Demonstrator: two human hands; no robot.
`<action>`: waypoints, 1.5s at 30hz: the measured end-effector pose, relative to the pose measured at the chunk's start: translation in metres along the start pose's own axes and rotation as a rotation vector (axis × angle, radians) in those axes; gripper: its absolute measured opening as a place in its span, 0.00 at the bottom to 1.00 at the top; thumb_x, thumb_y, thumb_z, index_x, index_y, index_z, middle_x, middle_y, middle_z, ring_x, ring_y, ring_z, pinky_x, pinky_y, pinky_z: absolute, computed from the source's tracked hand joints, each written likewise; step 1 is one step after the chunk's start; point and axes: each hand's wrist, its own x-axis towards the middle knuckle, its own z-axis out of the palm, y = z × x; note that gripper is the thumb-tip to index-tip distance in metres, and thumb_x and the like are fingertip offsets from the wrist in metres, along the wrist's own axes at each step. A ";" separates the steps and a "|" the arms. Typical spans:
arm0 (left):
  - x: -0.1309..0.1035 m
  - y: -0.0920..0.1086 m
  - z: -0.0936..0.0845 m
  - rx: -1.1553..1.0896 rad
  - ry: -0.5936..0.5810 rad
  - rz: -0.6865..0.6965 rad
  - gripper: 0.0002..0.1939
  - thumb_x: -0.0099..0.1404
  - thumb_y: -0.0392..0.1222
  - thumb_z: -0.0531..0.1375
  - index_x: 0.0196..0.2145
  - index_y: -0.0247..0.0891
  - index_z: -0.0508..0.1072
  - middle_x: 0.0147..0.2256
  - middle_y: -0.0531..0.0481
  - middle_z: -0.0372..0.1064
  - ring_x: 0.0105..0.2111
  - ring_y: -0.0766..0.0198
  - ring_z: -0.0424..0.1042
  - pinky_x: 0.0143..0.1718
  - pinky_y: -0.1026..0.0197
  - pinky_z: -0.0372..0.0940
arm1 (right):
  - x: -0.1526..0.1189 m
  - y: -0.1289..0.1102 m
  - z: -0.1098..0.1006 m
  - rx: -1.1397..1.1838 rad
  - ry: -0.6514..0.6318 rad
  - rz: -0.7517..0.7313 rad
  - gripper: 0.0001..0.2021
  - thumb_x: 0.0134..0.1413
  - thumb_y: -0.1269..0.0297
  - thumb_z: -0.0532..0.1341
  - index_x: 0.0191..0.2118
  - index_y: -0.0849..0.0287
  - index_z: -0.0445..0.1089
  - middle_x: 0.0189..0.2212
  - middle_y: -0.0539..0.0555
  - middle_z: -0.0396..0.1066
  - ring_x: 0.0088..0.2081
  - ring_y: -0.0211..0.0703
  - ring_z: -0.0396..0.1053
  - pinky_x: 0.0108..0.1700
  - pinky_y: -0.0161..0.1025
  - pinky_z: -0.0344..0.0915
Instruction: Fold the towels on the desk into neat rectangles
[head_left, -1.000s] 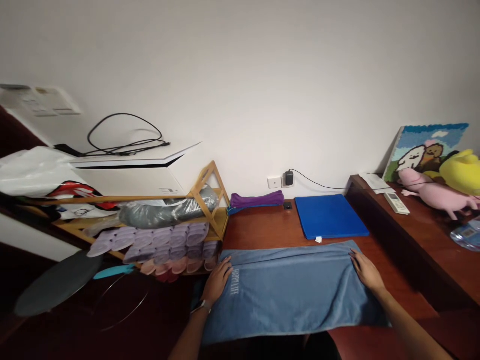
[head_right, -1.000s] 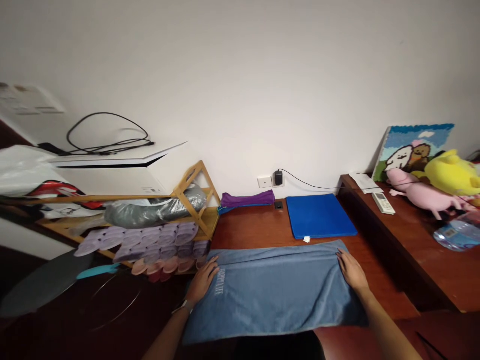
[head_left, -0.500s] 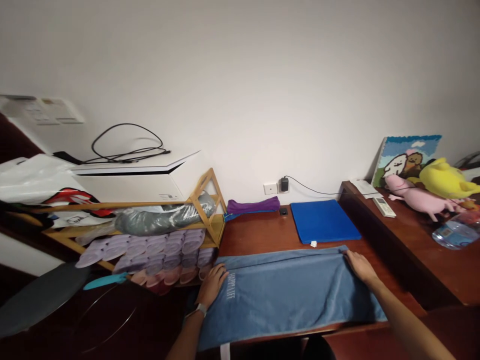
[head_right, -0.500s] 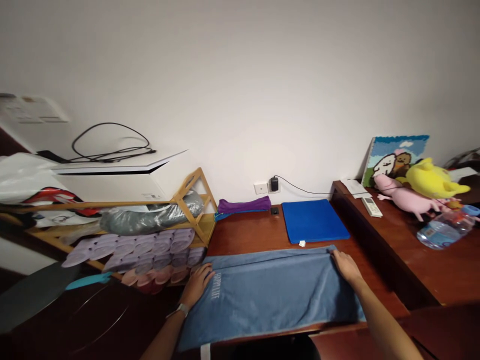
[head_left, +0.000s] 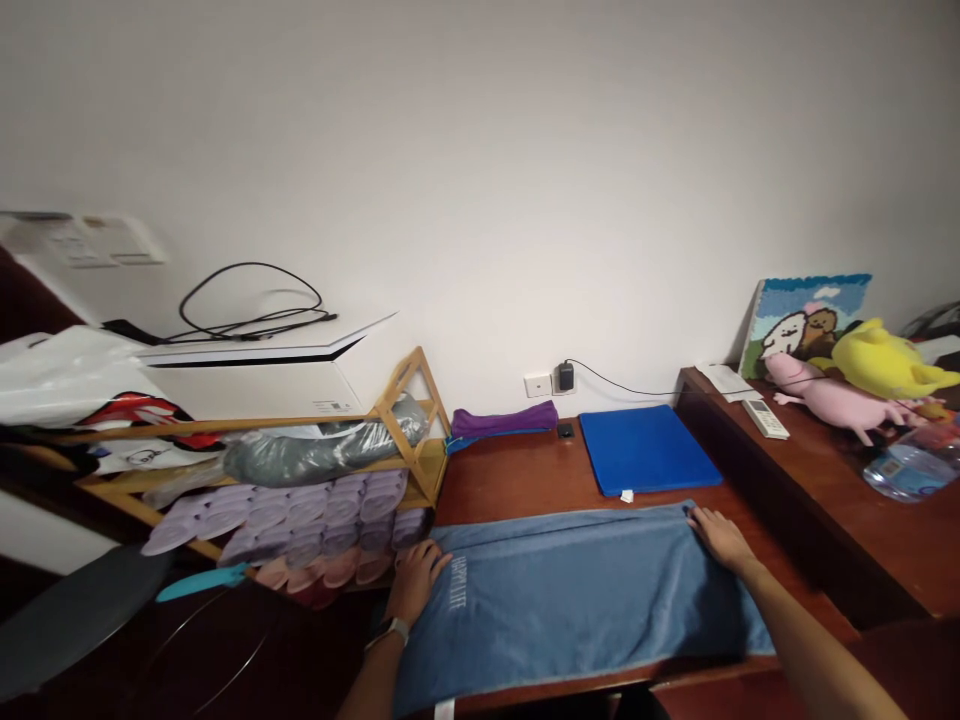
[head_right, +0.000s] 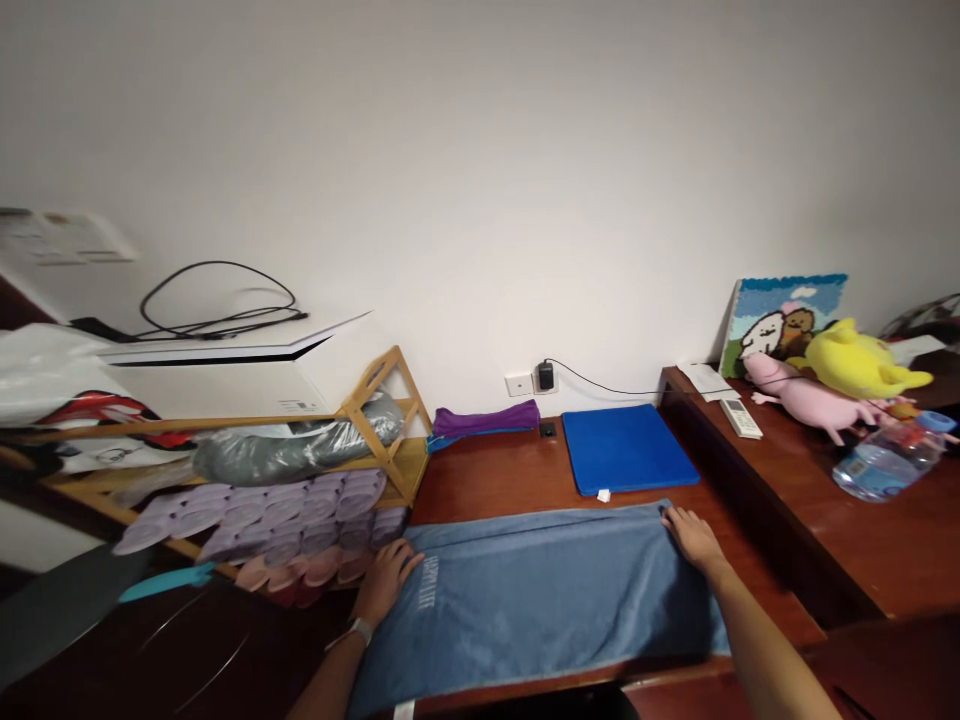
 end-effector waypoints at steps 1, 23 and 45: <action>0.001 -0.001 -0.002 -0.004 0.003 -0.004 0.25 0.74 0.62 0.50 0.32 0.44 0.76 0.42 0.47 0.77 0.45 0.51 0.76 0.51 0.46 0.72 | 0.000 0.002 -0.003 0.013 -0.009 -0.008 0.24 0.70 0.48 0.44 0.52 0.52 0.73 0.49 0.60 0.77 0.50 0.56 0.74 0.50 0.49 0.68; -0.057 0.066 0.029 0.163 -0.196 0.071 0.29 0.77 0.53 0.48 0.72 0.50 0.58 0.73 0.49 0.54 0.72 0.51 0.54 0.70 0.37 0.55 | -0.058 -0.088 0.044 0.053 0.092 -0.068 0.30 0.73 0.51 0.45 0.74 0.51 0.54 0.73 0.52 0.54 0.74 0.53 0.49 0.73 0.57 0.51; -0.148 0.043 0.006 0.192 -0.075 0.020 0.29 0.77 0.51 0.48 0.73 0.53 0.57 0.72 0.48 0.56 0.71 0.50 0.57 0.67 0.40 0.61 | -0.137 -0.045 0.041 0.063 0.091 -0.116 0.30 0.72 0.52 0.42 0.74 0.53 0.55 0.73 0.52 0.53 0.74 0.51 0.50 0.73 0.58 0.52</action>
